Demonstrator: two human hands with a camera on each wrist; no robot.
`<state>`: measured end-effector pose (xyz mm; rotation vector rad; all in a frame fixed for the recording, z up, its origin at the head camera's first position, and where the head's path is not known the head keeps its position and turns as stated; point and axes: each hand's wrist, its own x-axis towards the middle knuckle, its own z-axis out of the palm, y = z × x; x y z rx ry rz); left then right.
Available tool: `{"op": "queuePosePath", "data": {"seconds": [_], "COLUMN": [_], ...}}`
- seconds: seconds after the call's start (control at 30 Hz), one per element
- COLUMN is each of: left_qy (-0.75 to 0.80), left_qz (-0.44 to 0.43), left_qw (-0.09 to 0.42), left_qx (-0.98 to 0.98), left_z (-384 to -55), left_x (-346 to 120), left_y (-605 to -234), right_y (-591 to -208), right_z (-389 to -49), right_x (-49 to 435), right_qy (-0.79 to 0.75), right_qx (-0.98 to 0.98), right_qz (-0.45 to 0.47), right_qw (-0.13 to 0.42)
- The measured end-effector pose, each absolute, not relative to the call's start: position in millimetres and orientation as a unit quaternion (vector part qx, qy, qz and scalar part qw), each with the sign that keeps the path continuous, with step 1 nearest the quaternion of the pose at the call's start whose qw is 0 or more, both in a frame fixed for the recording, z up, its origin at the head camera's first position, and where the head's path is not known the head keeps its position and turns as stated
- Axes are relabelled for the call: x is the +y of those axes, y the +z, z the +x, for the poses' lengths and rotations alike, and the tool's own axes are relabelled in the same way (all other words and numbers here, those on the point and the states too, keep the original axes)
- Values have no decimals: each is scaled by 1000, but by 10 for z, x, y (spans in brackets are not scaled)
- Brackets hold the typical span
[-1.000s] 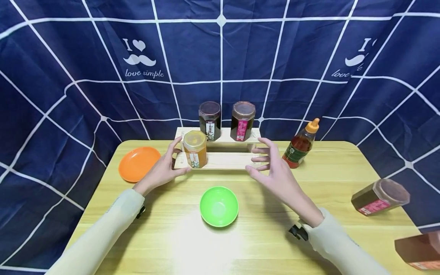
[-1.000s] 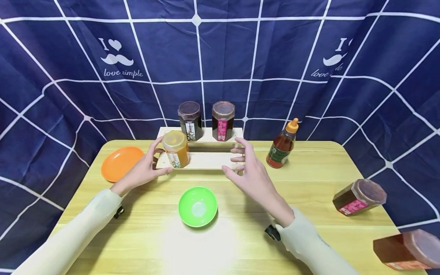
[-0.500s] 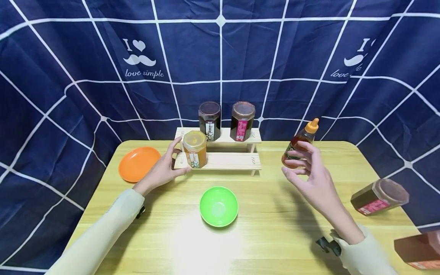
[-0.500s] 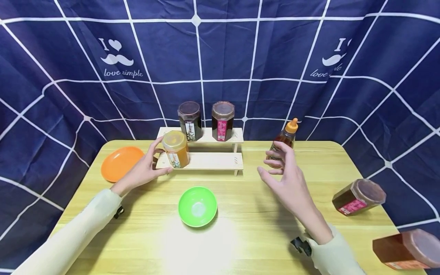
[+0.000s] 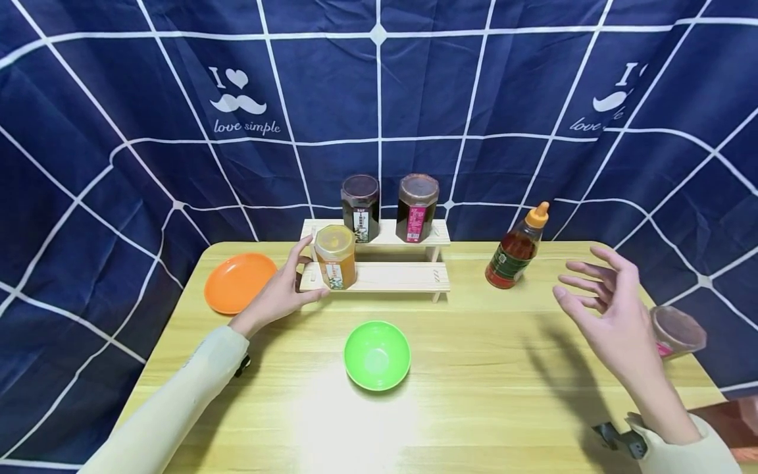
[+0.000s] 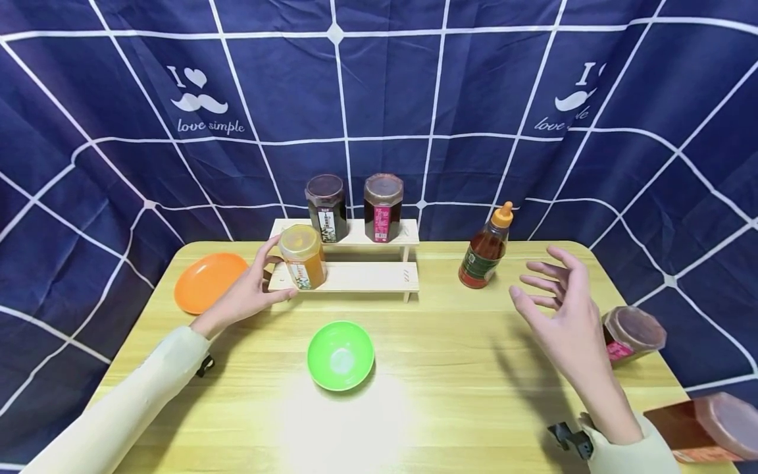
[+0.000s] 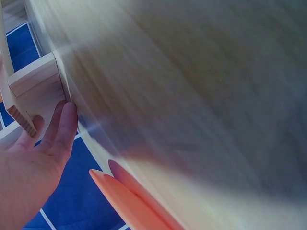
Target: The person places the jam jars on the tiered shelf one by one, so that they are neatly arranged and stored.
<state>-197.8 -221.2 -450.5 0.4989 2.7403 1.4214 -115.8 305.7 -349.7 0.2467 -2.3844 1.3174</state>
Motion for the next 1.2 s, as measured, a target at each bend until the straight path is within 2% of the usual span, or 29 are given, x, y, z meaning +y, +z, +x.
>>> {"op": "queuePosePath", "data": {"seconds": [0.33, 0.67, 0.87, 1.03, 1.2], "left_qy": [450, 456, 457, 456, 451], "left_qz": [158, 155, 154, 151, 153], "left_qw": [7, 11, 14, 16, 13], "left_qx": [879, 877, 876, 877, 879], "left_z": [-1979, -1975, -1973, -1969, -1962], "left_x": [-2202, -2207, -2208, -2207, -2211], "left_y": [-4484, -4489, -4489, -4488, -4486], "right_y": [-3530, -3489, -3613, -3714, -3775], "right_z": [-1012, -875, -868, -875, -894], "right_x": [3338, 3571, 3708, 3835, 3924], "right_qy": [469, 450, 417, 400, 400], "right_qx": [-846, -838, -835, -837, -840], "right_qz": [11, -143, -174, -190, -217], "right_qw": [253, 275, 315, 321, 296]}}
